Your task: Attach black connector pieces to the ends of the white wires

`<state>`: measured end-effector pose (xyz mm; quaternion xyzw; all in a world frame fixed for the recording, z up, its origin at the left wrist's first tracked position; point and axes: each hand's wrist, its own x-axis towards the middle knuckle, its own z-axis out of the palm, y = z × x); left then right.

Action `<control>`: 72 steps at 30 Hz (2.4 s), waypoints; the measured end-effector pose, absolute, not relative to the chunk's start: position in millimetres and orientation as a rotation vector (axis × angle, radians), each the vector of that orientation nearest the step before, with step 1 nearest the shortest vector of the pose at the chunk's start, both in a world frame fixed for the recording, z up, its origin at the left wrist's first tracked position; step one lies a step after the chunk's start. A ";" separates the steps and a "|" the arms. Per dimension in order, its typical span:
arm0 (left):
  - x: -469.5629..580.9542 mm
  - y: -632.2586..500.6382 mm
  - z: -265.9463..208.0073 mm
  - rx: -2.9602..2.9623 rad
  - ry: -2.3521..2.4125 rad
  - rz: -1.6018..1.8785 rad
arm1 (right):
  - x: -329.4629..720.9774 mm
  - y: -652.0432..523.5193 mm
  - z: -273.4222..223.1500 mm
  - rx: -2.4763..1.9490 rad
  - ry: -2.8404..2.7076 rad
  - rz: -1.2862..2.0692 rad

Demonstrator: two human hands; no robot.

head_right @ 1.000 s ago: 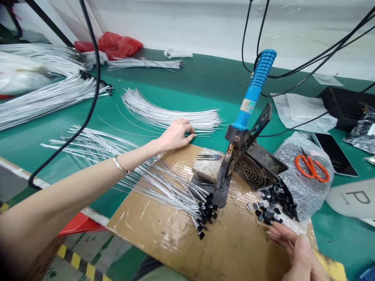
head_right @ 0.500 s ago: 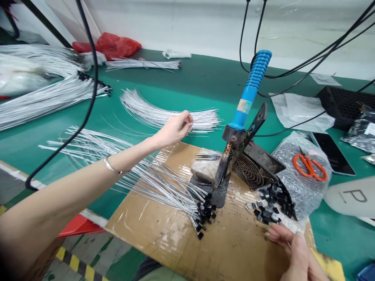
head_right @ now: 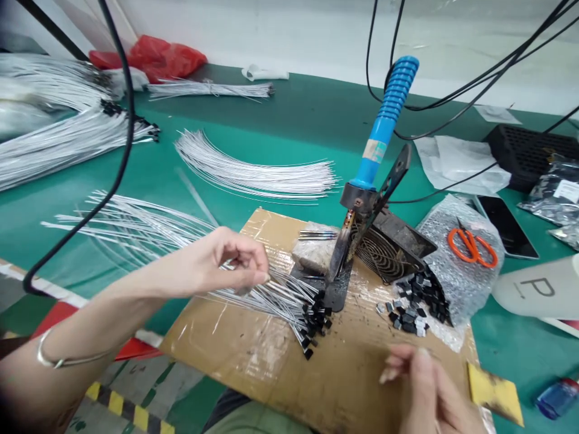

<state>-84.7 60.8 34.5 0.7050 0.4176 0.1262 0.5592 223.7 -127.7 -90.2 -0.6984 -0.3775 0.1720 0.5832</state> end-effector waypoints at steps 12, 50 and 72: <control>-74.3 30.9 15.4 1.530 0.951 0.273 | 129.3 -94.8 -35.3 -1.578 -1.112 0.910; -22.1 -8.3 3.7 1.227 1.015 0.405 | 118.9 -97.5 -55.1 -1.178 -0.718 1.045; -27.3 -21.3 -6.1 1.369 1.099 0.360 | 125.7 -96.1 -50.9 -1.110 -0.460 1.356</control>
